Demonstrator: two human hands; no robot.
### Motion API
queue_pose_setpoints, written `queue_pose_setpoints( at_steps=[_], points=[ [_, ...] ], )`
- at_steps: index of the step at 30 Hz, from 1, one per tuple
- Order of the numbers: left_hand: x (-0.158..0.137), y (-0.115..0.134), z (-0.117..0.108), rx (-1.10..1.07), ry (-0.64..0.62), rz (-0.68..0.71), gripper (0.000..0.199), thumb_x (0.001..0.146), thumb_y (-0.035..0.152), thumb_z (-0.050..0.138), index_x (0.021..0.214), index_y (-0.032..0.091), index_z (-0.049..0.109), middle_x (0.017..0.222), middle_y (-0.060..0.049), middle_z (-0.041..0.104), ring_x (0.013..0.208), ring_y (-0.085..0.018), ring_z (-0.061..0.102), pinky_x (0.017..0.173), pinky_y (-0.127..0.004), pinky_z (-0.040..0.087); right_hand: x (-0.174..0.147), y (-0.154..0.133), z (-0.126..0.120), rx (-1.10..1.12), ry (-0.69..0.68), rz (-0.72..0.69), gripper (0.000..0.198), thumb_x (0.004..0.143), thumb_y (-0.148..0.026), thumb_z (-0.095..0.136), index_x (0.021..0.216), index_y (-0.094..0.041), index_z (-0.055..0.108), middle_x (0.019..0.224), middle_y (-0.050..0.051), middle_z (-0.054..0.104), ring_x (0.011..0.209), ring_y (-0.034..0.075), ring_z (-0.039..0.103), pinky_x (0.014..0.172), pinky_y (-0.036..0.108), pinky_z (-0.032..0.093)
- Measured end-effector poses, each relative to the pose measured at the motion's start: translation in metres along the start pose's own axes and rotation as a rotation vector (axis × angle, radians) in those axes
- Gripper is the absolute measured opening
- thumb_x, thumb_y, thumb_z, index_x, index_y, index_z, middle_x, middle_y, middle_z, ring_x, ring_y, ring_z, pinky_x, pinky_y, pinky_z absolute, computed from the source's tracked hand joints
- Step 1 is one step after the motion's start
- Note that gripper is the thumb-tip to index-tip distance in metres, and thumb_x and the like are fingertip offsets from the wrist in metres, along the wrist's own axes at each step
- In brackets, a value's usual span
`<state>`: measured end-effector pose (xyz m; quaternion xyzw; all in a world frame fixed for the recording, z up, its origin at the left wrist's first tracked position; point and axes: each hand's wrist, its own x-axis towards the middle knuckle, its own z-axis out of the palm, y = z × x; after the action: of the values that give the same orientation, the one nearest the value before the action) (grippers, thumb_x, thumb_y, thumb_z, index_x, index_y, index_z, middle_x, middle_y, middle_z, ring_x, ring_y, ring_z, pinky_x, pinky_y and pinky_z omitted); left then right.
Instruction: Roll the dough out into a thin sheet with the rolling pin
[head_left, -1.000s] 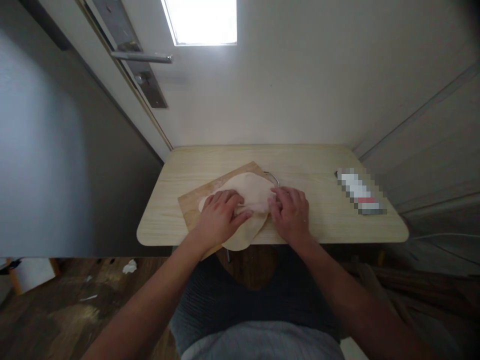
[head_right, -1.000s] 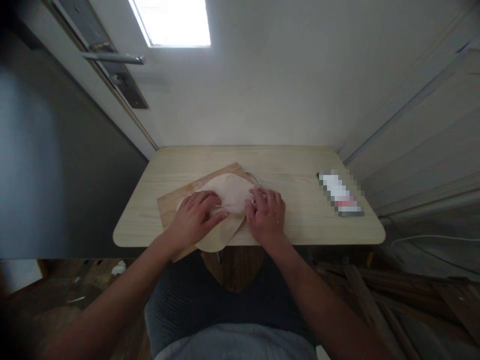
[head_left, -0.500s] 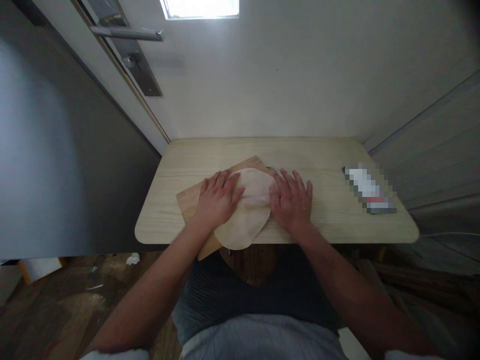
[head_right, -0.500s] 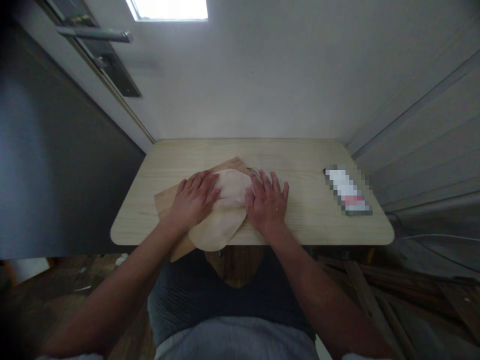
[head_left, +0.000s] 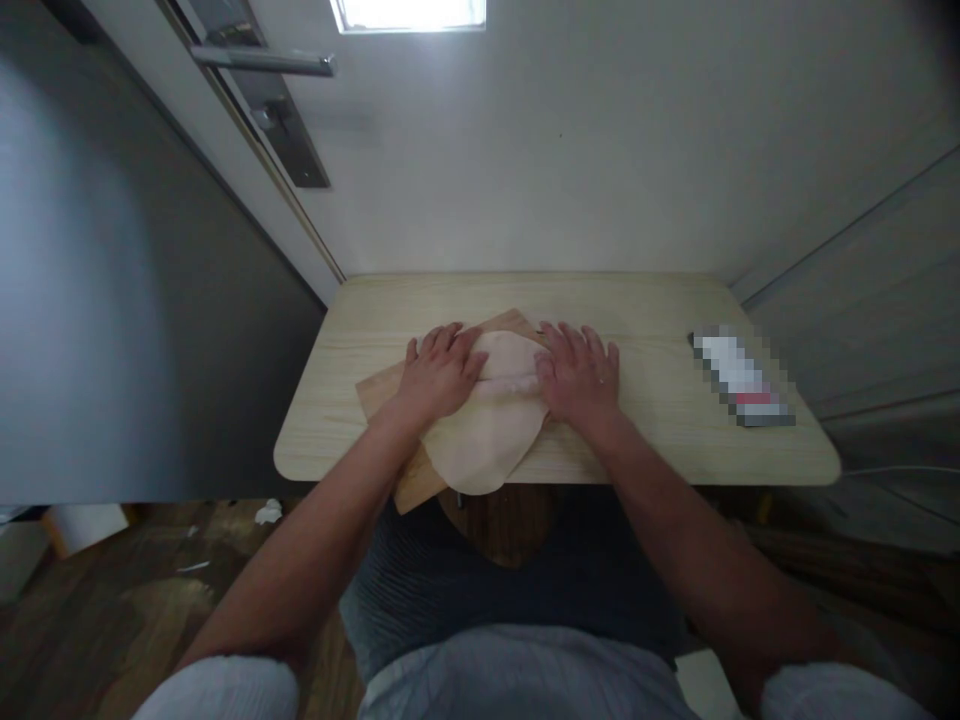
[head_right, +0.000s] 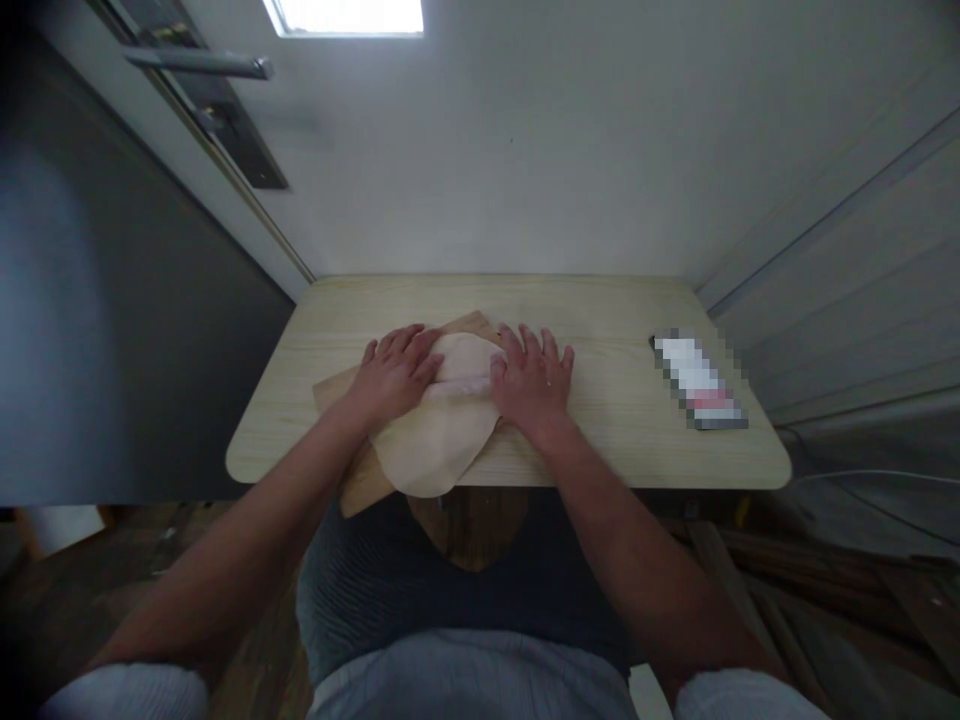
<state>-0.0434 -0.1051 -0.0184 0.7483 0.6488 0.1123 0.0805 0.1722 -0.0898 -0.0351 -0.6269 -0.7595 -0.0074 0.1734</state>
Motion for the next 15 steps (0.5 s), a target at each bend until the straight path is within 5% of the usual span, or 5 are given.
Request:
queue_pose_setpoints(
  at_steps=[10,15],
  points=[
    [-0.060,0.023,0.001,0.066,0.122,0.032,0.053,0.104,0.051,0.035,0.152,0.029,0.041,0.161,-0.009,0.040,0.149,-0.032,0.031,0.122,-0.058,0.018,-0.061,0.005,-0.008,-0.007,0.042,-0.029,0.052,0.105,-0.039,0.034,0.153,-0.025,0.043,0.159,0.011,0.044,0.148,0.033,0.034,0.117,0.062,0.025],
    [-0.064,0.024,0.002,0.068,0.127,0.031,0.053,0.103,0.052,0.036,0.152,0.030,0.041,0.161,-0.009,0.040,0.150,-0.032,0.030,0.123,-0.059,0.017,-0.067,0.005,-0.008,-0.008,0.053,-0.034,0.052,0.105,-0.040,0.034,0.154,-0.025,0.042,0.158,0.011,0.044,0.148,0.034,0.033,0.117,0.063,0.024]
  ],
)
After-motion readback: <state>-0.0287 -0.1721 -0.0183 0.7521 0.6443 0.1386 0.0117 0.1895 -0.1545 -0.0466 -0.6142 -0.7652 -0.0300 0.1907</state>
